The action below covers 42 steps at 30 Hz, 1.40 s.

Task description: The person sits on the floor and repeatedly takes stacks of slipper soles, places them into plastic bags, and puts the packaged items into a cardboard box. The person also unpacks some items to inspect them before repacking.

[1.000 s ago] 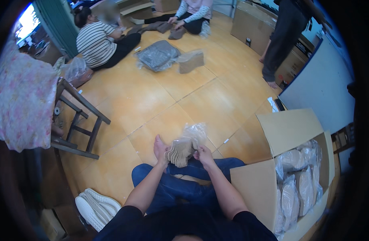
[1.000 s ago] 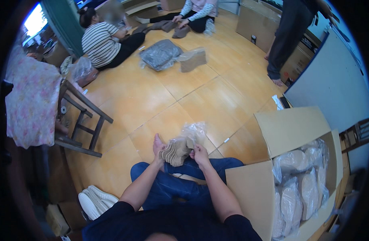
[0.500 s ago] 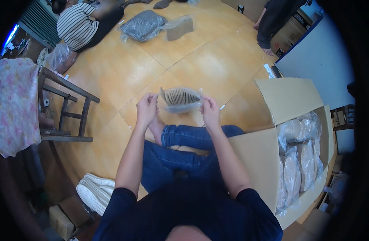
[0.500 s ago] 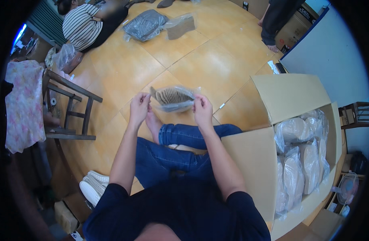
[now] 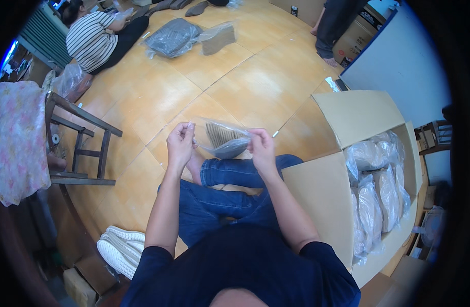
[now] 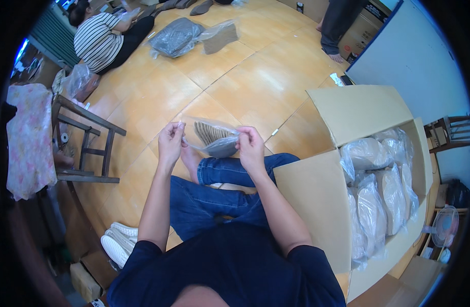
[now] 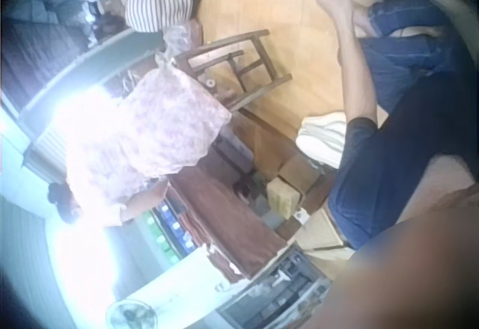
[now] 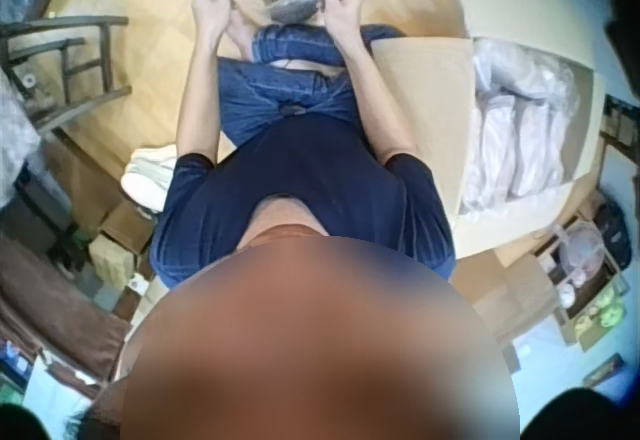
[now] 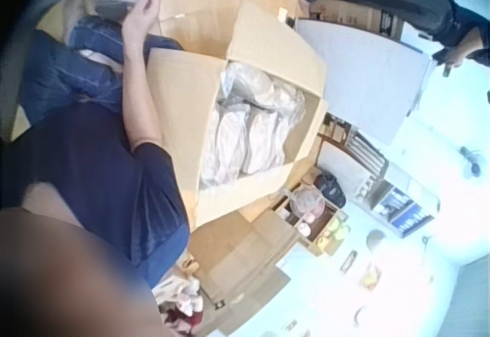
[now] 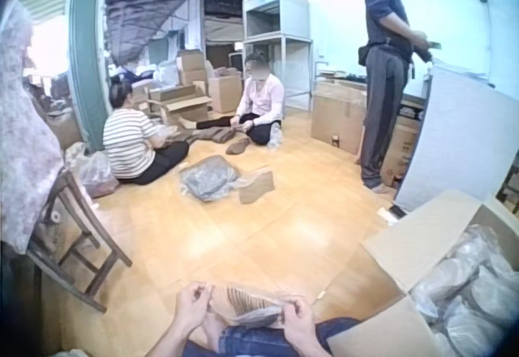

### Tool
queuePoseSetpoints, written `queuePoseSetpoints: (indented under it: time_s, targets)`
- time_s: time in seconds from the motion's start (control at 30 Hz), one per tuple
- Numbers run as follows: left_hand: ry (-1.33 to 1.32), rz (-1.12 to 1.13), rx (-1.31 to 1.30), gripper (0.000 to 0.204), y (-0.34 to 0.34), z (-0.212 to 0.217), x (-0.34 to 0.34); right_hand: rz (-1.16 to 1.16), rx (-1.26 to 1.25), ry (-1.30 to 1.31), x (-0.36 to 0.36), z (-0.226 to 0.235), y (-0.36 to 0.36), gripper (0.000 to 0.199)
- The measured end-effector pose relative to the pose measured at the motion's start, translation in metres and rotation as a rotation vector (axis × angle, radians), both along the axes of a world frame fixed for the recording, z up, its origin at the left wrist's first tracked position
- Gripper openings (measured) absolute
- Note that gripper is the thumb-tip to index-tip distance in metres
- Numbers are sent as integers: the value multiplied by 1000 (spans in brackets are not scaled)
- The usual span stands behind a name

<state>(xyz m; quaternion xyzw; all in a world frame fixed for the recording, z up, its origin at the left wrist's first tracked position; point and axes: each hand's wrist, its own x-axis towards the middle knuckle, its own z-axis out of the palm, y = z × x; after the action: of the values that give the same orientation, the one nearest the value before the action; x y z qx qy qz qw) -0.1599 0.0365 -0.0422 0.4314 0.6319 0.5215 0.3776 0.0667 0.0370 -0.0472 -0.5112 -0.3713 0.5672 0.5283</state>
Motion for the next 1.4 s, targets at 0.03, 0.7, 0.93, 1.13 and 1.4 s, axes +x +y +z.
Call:
queuePoseSetpoints:
  time_s: [0.03, 0.7, 0.93, 1.13, 1.4]
  targets:
    - [38, -18, -30, 21, 0, 0, 1, 21, -30, -32, 1, -1, 1, 16]
    - [56, -96, 126, 20, 0, 29, -4, 33, 143, 65, 7, 5, -7, 17]
    - [-145, -272, -127, 18, -55, -2, -9, -5, 84, -639, 28, -31, -23, 52]
    - [415, -723, -141, 14, -140, -18, 15, 524, -35, -773, 23, -52, -90, 84]
    - [65, -334, -245, 23, -125, -48, -4, 316, -421, -594, 21, -74, -66, 82]
